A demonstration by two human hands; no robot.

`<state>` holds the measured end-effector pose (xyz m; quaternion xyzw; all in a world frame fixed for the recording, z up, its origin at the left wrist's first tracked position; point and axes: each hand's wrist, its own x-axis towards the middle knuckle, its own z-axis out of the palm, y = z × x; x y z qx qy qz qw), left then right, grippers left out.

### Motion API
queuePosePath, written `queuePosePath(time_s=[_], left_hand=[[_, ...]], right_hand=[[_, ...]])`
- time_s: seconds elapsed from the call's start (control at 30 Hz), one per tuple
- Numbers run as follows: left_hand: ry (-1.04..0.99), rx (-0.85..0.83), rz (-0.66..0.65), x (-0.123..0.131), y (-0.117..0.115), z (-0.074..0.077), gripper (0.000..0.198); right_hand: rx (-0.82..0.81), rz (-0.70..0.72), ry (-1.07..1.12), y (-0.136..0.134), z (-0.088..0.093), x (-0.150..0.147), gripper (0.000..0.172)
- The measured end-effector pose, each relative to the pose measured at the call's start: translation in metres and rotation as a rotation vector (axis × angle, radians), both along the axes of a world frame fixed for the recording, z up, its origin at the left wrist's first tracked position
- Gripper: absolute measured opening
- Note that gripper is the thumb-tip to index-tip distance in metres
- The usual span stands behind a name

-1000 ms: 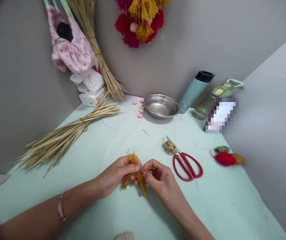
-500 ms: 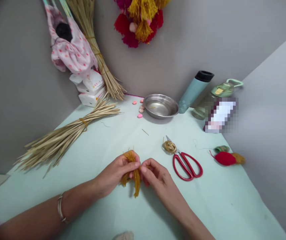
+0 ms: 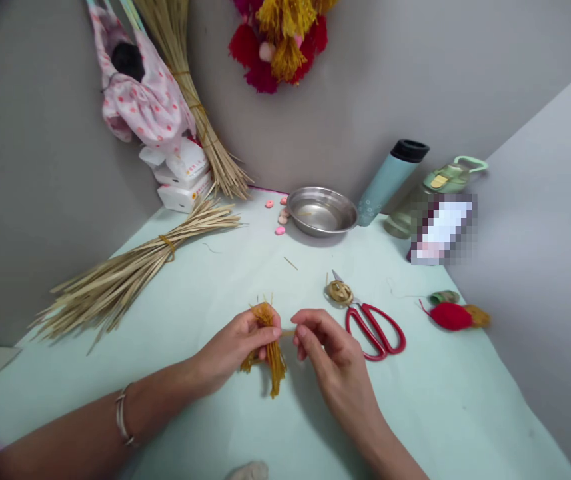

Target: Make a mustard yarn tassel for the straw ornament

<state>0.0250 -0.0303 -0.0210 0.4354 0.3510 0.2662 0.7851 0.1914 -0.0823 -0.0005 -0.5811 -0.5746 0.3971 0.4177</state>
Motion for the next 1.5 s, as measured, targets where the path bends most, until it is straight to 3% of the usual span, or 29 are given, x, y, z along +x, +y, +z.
queuePosePath(time_s=[0.13, 0.23, 0.33, 0.43, 0.5, 0.57, 0.67, 0.8, 0.93, 1.13, 1.27, 1.37, 1.5], left_hand=[[0.037, -0.017, 0.035, 0.000, 0.000, 0.000, 0.014], [0.027, -0.019, 0.042, 0.000, 0.001, -0.002, 0.015], [0.012, -0.030, 0.033, 0.000, 0.001, -0.003, 0.016], [0.005, -0.057, 0.045, 0.000, 0.001, -0.003, 0.016], [0.006, -0.070, 0.051, 0.001, 0.001, -0.003, 0.015], [0.001, -0.081, 0.040, 0.001, 0.000, -0.002, 0.015], [-0.020, -0.073, 0.004, 0.000, 0.000, -0.003, 0.016], [-0.042, -0.034, -0.036, 0.000, -0.001, -0.004, 0.016], [-0.027, -0.025, -0.095, 0.000, -0.002, -0.003, 0.017], [-0.117, -0.019, -0.303, -0.001, -0.004, 0.001, 0.017], [-0.104, -0.059, -0.227, -0.002, -0.002, -0.002, 0.021], [-0.103, -0.041, -0.099, -0.001, -0.001, -0.004, 0.023], [-0.114, -0.039, -0.024, -0.001, 0.002, -0.004, 0.025]], right_hand=[[0.270, 0.185, -0.507, -0.006, -0.003, 0.001, 0.026], [0.415, 0.239, -0.872, -0.005, -0.008, 0.001, 0.034], [0.493, 0.210, -1.126, -0.001, -0.012, 0.006, 0.034], [0.409, 0.049, -1.245, 0.005, -0.016, 0.017, 0.031], [0.311, -0.062, -1.175, 0.008, -0.016, 0.025, 0.031], [0.220, -0.121, -0.948, 0.008, -0.012, 0.027, 0.028], [0.088, -0.042, -0.513, 0.006, -0.002, 0.021, 0.024], [-0.025, 0.137, -0.271, 0.003, 0.008, 0.011, 0.016], [-0.022, 0.126, -0.195, 0.004, 0.010, 0.008, 0.018], [0.055, 0.046, -0.169, 0.004, 0.005, 0.004, 0.016], [0.053, -0.102, -0.233, 0.002, 0.004, 0.008, 0.022], [-0.061, 0.046, -0.185, 0.001, 0.008, 0.007, 0.032], [-0.235, 0.258, -0.084, 0.002, 0.011, -0.001, 0.034]])
